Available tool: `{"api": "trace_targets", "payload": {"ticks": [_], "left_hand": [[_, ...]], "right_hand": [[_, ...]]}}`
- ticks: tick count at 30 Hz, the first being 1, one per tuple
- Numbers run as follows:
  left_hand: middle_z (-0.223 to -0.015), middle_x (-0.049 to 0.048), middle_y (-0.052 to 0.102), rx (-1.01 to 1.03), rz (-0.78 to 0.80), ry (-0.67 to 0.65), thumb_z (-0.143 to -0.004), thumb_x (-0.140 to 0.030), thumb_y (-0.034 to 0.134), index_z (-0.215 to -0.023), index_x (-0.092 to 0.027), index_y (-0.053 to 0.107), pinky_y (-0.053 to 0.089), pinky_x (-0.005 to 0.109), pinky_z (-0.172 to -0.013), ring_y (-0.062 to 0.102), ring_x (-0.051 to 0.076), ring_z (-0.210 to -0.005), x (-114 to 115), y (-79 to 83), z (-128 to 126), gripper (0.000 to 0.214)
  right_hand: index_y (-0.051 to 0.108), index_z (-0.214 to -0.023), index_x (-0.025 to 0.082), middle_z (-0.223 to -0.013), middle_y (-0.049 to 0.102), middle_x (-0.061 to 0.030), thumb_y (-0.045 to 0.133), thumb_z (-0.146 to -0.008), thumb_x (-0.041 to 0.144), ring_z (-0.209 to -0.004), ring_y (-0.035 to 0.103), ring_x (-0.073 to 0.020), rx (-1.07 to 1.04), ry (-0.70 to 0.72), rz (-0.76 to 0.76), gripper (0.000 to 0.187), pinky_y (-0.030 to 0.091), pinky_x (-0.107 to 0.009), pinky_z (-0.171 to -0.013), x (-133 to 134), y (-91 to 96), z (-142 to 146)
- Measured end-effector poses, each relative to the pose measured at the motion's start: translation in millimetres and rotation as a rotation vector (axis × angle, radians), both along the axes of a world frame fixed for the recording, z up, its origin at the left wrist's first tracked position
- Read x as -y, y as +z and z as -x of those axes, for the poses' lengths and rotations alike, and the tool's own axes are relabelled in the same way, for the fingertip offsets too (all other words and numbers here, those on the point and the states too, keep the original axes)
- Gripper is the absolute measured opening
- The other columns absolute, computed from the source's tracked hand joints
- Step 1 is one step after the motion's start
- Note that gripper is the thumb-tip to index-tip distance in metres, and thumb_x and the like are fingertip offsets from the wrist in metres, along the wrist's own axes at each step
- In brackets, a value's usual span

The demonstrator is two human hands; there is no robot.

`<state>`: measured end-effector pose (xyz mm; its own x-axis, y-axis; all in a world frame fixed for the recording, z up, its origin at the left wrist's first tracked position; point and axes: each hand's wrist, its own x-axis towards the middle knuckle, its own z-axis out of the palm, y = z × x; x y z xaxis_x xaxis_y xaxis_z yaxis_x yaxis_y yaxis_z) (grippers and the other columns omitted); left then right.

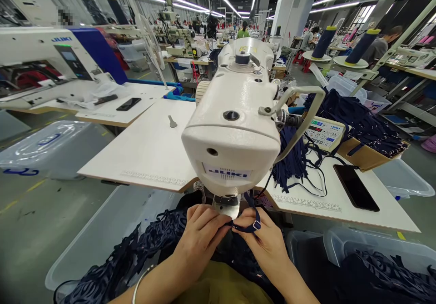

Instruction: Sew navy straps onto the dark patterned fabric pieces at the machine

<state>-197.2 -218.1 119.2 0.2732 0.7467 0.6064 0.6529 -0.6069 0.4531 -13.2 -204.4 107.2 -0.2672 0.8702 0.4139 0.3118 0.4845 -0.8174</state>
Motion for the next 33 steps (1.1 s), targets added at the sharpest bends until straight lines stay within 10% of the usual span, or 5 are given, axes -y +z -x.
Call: {"api": "trace_targets", "payload": {"ticks": [9, 14, 18, 22, 33], "left_hand": [[-0.077, -0.0004, 0.057, 0.026, 0.107, 0.009, -0.096, -0.023, 0.048, -0.087, -0.019, 0.058, 0.035, 0.034, -0.071, 0.048, 0.016, -0.075, 3.9, -7.9, -1.1, 0.013], [-0.076, -0.0012, 0.058, -0.027, 0.167, 0.024, -0.095, -0.029, 0.050, -0.086, -0.021, 0.058, 0.034, 0.034, -0.069, 0.050, 0.017, -0.073, 3.6, -1.9, 1.3, 0.015], [-0.100, 0.0049, 0.064, -0.061, -0.021, 0.174, -0.094, -0.028, 0.054, -0.107, -0.020, 0.060, 0.037, 0.035, -0.082, 0.056, 0.019, -0.092, 3.5, -6.6, 5.5, 0.017], [-0.119, 0.0033, 0.065, -0.279, -0.261, 0.013, -0.091, -0.022, 0.060, -0.124, -0.017, 0.056, 0.031, 0.034, -0.101, 0.053, 0.018, -0.113, 4.7, -27.7, 15.3, 0.034], [-0.134, -0.0047, 0.055, -0.436, -0.177, -0.004, -0.090, -0.016, 0.058, -0.129, -0.023, 0.052, 0.033, 0.036, -0.090, 0.042, 0.018, -0.128, -4.5, -40.0, 19.3, 0.039]], "right_hand": [[0.060, -0.100, 0.032, -0.101, 0.065, -0.0001, 0.056, -0.090, 0.007, -0.089, 0.063, -0.0169, 0.104, 0.074, -0.074, 0.028, 0.049, -0.030, -0.081, 9.5, -11.4, -1.0], [0.058, -0.094, 0.028, -0.094, 0.065, -0.0008, 0.055, -0.094, 0.024, -0.088, 0.063, -0.0178, 0.083, 0.011, 0.144, 0.005, 0.049, -0.027, -0.077, 8.1, -3.0, 5.0], [0.058, -0.094, 0.024, -0.084, 0.065, -0.0014, 0.052, -0.093, 0.038, -0.075, 0.061, -0.0182, 0.066, -0.107, 0.396, 0.016, 0.048, -0.027, -0.066, -2.6, 0.5, 16.5], [0.059, -0.093, 0.023, -0.084, 0.063, -0.0020, 0.052, -0.092, 0.038, -0.076, 0.060, -0.0190, 0.055, -0.148, 0.387, 0.017, 0.047, -0.029, -0.069, -9.6, -6.2, 23.7], [0.057, -0.093, 0.019, -0.078, 0.060, -0.0027, 0.049, -0.089, 0.038, -0.079, 0.056, -0.0202, -0.044, -0.122, 0.392, 0.021, 0.048, -0.035, -0.078, -52.5, -5.3, 17.7]]}}
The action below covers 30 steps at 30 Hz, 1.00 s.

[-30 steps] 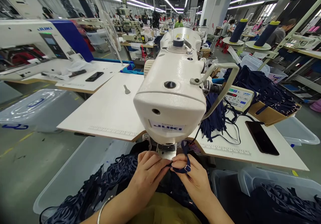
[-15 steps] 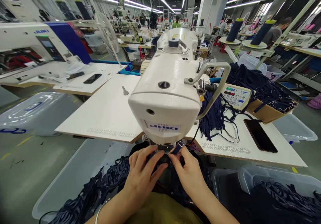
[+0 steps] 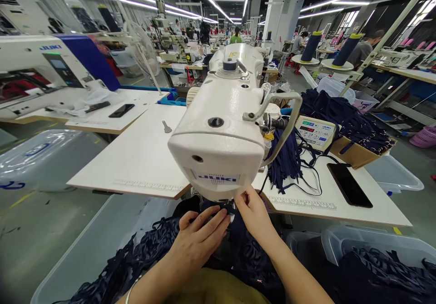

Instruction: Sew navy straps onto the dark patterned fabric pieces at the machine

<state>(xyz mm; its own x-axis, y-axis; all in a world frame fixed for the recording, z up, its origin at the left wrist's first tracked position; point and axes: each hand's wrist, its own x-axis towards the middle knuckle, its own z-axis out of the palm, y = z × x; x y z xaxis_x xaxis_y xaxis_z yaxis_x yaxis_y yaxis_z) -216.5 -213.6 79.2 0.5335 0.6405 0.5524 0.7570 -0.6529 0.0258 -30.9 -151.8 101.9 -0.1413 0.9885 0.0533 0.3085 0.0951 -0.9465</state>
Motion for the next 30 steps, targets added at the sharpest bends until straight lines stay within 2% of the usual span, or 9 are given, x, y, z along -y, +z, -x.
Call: {"api": "trace_targets", "payload": {"ticks": [3, 6, 11, 15, 18, 23, 30], "left_hand": [[-0.129, -0.0039, 0.060, 0.049, -0.031, 0.052, -0.091, -0.020, 0.057, -0.125, -0.022, 0.054, 0.032, 0.036, -0.089, 0.048, 0.017, -0.122, -2.6, 6.3, -5.5, 0.034], [-0.124, -0.0013, 0.063, 0.076, -0.056, 0.083, -0.093, -0.024, 0.053, -0.122, -0.021, 0.057, 0.031, 0.036, -0.088, 0.053, 0.017, -0.116, -4.0, 11.5, -8.7, 0.029], [-0.121, 0.0021, 0.064, 0.071, -0.031, 0.107, -0.093, -0.027, 0.052, -0.123, -0.018, 0.056, 0.032, 0.036, -0.087, 0.053, 0.019, -0.116, -5.3, 14.8, -10.9, 0.032], [-0.113, 0.0015, 0.065, 0.096, -0.017, 0.122, -0.091, -0.027, 0.052, -0.121, -0.018, 0.057, 0.032, 0.036, -0.087, 0.054, 0.018, -0.114, -6.3, 16.6, -13.4, 0.032], [-0.116, 0.0011, 0.065, 0.091, 0.008, 0.127, -0.089, -0.025, 0.053, -0.124, -0.017, 0.055, 0.031, 0.036, -0.088, 0.054, 0.018, -0.114, -6.4, 17.3, -14.7, 0.036], [-0.119, 0.0005, 0.063, 0.091, 0.022, 0.136, -0.089, -0.026, 0.053, -0.126, -0.018, 0.053, 0.030, 0.037, -0.089, 0.052, 0.019, -0.114, -5.3, 16.1, -15.2, 0.038], [-0.119, -0.0009, 0.064, 0.116, 0.014, 0.148, -0.086, -0.025, 0.058, -0.126, -0.019, 0.053, 0.030, 0.036, -0.089, 0.053, 0.017, -0.115, -5.1, 13.6, -16.9, 0.041]], "right_hand": [[0.062, -0.087, 0.018, -0.084, 0.066, -0.0069, 0.051, -0.081, 0.032, -0.086, 0.059, -0.0244, 0.109, -0.031, -0.031, 0.019, 0.046, -0.041, -0.085, -13.1, 4.6, 2.2], [0.067, -0.086, 0.019, -0.093, 0.070, -0.0083, 0.050, -0.077, 0.029, -0.096, 0.061, -0.0266, 0.118, -0.015, -0.098, 0.022, 0.047, -0.040, -0.085, -19.8, 6.5, 5.9], [0.071, -0.086, 0.019, -0.091, 0.073, -0.0080, 0.047, -0.079, 0.022, -0.092, 0.065, -0.0240, 0.111, 0.009, -0.200, 0.025, 0.052, -0.035, -0.081, -23.6, 1.5, 9.1], [0.071, -0.088, 0.016, -0.091, 0.074, -0.0104, 0.048, -0.080, 0.024, -0.086, 0.067, -0.0238, 0.132, -0.010, -0.244, 0.026, 0.054, -0.033, -0.076, -27.0, -4.2, 8.5], [0.070, -0.087, 0.017, -0.089, 0.074, -0.0101, 0.047, -0.080, 0.025, -0.084, 0.068, -0.0233, 0.136, -0.011, -0.265, 0.025, 0.055, -0.033, -0.077, -30.4, -6.1, 8.6], [0.069, -0.074, 0.019, -0.081, 0.074, -0.0104, 0.046, -0.081, 0.021, -0.091, 0.067, -0.0258, 0.155, -0.007, -0.296, 0.024, 0.053, -0.037, -0.086, -33.7, -9.1, 9.4], [0.069, -0.072, 0.020, -0.082, 0.073, -0.0130, 0.046, -0.081, 0.022, -0.101, 0.063, -0.0306, 0.183, -0.006, -0.316, 0.024, 0.049, -0.045, -0.092, -33.6, -15.8, 9.0]]}}
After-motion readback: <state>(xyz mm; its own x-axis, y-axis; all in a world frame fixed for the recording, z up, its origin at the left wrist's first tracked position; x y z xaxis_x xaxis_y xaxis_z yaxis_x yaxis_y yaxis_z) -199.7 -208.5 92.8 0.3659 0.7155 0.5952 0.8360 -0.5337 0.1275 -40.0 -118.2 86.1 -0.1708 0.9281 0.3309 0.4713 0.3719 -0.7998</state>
